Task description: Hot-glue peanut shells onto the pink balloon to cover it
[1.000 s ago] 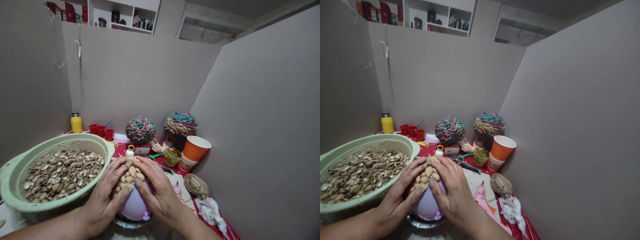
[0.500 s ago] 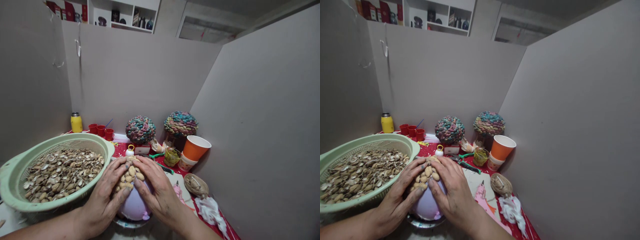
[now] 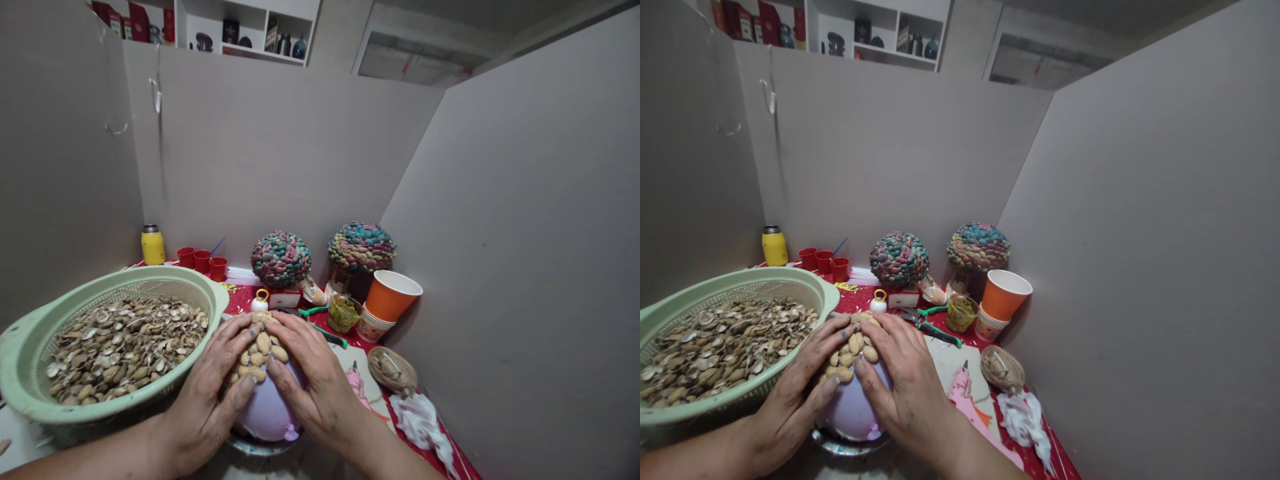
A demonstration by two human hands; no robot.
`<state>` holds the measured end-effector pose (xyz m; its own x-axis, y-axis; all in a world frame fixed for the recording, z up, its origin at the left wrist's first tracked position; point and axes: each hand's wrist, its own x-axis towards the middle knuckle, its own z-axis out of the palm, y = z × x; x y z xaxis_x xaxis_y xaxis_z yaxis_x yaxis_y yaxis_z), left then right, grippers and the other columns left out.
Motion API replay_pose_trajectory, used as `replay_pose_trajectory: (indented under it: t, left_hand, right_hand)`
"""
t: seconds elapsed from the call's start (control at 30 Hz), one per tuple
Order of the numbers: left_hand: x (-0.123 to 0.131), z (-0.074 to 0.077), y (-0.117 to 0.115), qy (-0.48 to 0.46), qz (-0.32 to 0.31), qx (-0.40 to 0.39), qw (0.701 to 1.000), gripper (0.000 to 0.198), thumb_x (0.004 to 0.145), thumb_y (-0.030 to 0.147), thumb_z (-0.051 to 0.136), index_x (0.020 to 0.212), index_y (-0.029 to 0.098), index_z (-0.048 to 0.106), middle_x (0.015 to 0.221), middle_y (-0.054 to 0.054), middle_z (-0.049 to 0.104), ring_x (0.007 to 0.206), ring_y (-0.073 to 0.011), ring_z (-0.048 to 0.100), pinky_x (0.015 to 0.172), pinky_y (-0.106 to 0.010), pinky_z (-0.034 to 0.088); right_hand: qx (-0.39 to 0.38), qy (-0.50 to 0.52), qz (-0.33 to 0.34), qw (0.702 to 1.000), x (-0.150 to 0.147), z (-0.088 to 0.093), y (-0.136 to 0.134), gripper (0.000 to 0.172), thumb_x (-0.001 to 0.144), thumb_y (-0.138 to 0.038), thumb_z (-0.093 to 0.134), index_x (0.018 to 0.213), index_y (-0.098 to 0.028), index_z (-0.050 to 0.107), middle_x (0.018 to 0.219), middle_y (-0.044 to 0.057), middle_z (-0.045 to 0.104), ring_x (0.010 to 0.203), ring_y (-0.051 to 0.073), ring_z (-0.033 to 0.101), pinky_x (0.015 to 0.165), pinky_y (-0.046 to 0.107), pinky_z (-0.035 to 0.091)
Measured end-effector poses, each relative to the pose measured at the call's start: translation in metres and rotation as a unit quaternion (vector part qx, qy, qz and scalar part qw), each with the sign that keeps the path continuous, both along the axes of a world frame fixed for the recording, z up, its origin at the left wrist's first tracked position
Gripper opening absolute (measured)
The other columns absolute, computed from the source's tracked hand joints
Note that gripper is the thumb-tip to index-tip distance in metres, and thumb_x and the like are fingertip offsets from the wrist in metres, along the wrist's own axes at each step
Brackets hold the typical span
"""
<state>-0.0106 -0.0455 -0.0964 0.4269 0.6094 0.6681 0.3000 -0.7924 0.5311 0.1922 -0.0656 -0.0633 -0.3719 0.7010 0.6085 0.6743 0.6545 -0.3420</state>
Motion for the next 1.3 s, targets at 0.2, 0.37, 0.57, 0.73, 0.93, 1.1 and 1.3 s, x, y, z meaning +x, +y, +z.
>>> replay_pose_trajectory:
  t: [0.2,0.37,0.57,0.73,0.93,1.1,1.3]
  left_hand:
    - [-0.0014,-0.0024,0.0012,-0.007,-0.004,-0.001,1.000,0.048,0.100,0.020,0.036,0.145,0.035,0.035,0.157,0.001,0.033,0.144,-0.0192,0.028,0.121,-0.041,0.019]
    - [-0.0006,-0.0017,0.0011,-0.005,0.004,0.019,1.000,0.048,0.099,0.018,0.039,0.145,0.034,0.036,0.156,0.000,0.033,0.144,-0.0175,0.028,0.120,-0.037,0.020]
    - [0.0006,0.0009,0.0007,0.000,0.005,0.033,0.999,0.049,0.099,0.017,0.040,0.145,0.033,0.035,0.155,-0.001,0.036,0.143,-0.0177,0.030,0.120,-0.038,0.022]
    - [0.0008,0.0004,0.0014,0.000,-0.002,0.038,0.999,0.049,0.099,0.016,0.039,0.145,0.031,0.034,0.155,-0.002,0.034,0.143,-0.0169,0.028,0.121,-0.038,0.020]
    - [0.0006,0.0019,0.0020,0.003,-0.003,0.034,0.999,0.049,0.099,0.017,0.040,0.145,0.031,0.034,0.154,-0.002,0.035,0.143,-0.0163,0.028,0.121,-0.036,0.019]
    - [0.0004,0.0022,0.0016,-0.002,-0.005,0.042,0.999,0.048,0.099,0.017,0.040,0.144,0.031,0.035,0.153,-0.002,0.036,0.142,-0.0157,0.029,0.121,-0.036,0.020]
    - [0.0009,0.0017,0.0014,-0.008,-0.003,0.035,0.999,0.049,0.098,0.016,0.041,0.144,0.032,0.036,0.153,-0.002,0.038,0.142,-0.0176,0.031,0.120,-0.038,0.023]
  right_hand:
    - [0.004,-0.004,0.000,1.000,-0.0002,-0.0004,0.0008,0.041,0.099,-0.035,0.047,0.138,-0.024,0.043,0.142,0.007,0.047,0.132,0.024,0.039,0.110,0.045,0.034]
    - [0.003,-0.004,-0.002,1.000,-0.0005,-0.0005,0.0016,0.041,0.099,-0.034,0.048,0.138,-0.024,0.043,0.142,0.007,0.047,0.132,0.023,0.039,0.110,0.044,0.034]
    - [0.005,-0.008,-0.006,1.000,0.0001,-0.0006,0.0016,0.040,0.099,-0.034,0.048,0.138,-0.024,0.043,0.142,0.007,0.047,0.131,0.024,0.039,0.110,0.044,0.034]
    - [0.004,-0.010,-0.006,1.000,0.0004,-0.0014,0.0014,0.040,0.099,-0.033,0.048,0.138,-0.024,0.043,0.142,0.007,0.047,0.132,0.023,0.039,0.110,0.044,0.034]
    - [0.009,-0.008,-0.002,1.000,-0.0001,-0.0010,0.0026,0.040,0.099,-0.033,0.047,0.138,-0.024,0.043,0.142,0.006,0.047,0.132,0.022,0.039,0.111,0.043,0.033]
    - [0.013,-0.004,-0.001,1.000,0.0001,-0.0011,0.0026,0.040,0.099,-0.033,0.048,0.138,-0.024,0.043,0.142,0.006,0.047,0.132,0.022,0.039,0.110,0.043,0.034]
    - [0.013,0.001,0.000,1.000,0.0002,-0.0005,0.0027,0.040,0.099,-0.032,0.048,0.138,-0.024,0.044,0.142,0.006,0.047,0.132,0.022,0.040,0.110,0.043,0.034]
